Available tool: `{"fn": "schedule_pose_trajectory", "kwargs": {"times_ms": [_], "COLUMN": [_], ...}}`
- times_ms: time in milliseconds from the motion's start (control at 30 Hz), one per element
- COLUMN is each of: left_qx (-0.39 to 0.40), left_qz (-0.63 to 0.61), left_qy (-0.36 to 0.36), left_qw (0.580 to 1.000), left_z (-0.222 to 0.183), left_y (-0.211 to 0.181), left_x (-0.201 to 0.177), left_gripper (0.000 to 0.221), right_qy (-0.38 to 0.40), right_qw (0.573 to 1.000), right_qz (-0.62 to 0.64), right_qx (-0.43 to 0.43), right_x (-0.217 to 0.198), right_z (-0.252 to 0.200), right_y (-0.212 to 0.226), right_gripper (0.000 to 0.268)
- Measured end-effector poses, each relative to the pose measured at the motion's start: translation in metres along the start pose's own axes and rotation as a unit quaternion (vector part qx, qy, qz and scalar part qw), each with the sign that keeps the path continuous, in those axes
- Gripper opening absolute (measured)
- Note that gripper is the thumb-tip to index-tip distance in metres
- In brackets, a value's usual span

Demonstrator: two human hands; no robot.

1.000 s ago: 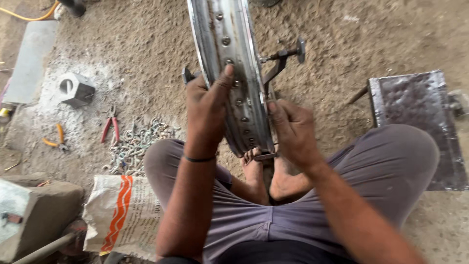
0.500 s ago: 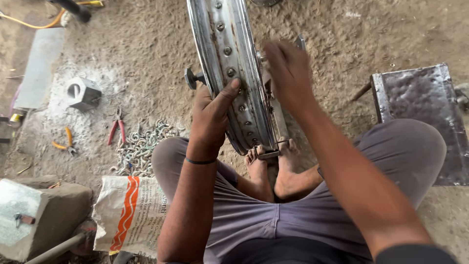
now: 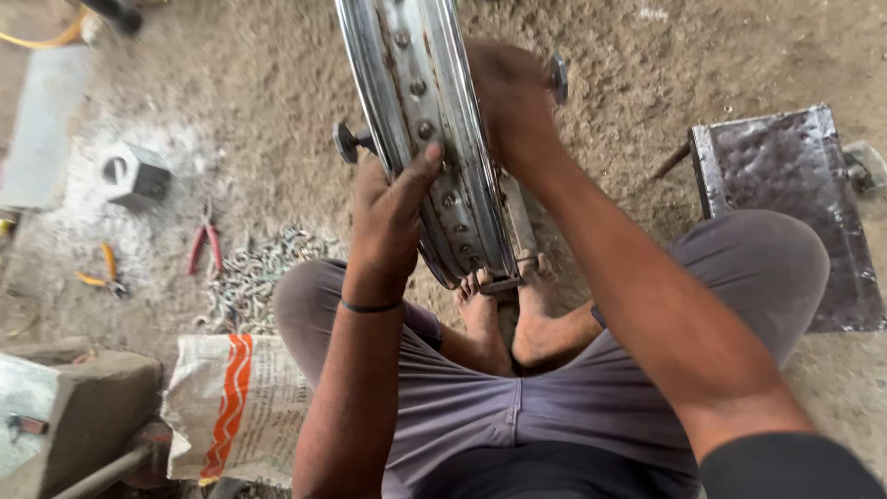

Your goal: The person sits on the ground and uses a wrench to tighten the nuts on a bicycle wheel mounted on a truing stand. They repeatedly rotate the wheel and adjust the nuts to align the rim.

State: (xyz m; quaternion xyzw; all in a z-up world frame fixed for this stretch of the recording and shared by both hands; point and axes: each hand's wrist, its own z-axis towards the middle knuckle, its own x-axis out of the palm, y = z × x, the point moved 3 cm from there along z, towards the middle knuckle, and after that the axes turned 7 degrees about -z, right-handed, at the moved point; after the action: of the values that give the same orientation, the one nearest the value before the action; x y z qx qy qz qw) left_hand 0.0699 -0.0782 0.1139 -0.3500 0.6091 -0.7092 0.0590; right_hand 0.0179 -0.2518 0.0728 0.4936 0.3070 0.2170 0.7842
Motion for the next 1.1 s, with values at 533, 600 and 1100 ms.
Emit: {"fn": "schedule_pose_trajectory", "kwargs": {"times_ms": [533, 600, 1100], "left_qx": [-0.011, 0.002, 0.249], "left_qz": [-0.044, -0.036, 0.382], "left_qy": [-0.019, -0.019, -0.099], "left_qw": [0.999, 0.999, 0.884], "left_z": [0.000, 0.004, -0.092], "left_y": [0.002, 0.003, 0.136], "left_x": [0.001, -0.001, -0.041], "left_gripper": [0.022, 0.020, 0.019], "right_qy": [-0.018, -0.011, -0.047], "right_qw": [0.991, 0.998, 0.988], "right_qz": [-0.115, -0.051, -0.080], "right_qx": [-0.061, 0.027, 0.126], "right_x": [-0.016, -0.032, -0.107], "right_z": [-0.013, -0.072, -0.098], "right_y": [0.030, 0.036, -0.061], "right_gripper": [0.043, 0.048, 0.048]}}
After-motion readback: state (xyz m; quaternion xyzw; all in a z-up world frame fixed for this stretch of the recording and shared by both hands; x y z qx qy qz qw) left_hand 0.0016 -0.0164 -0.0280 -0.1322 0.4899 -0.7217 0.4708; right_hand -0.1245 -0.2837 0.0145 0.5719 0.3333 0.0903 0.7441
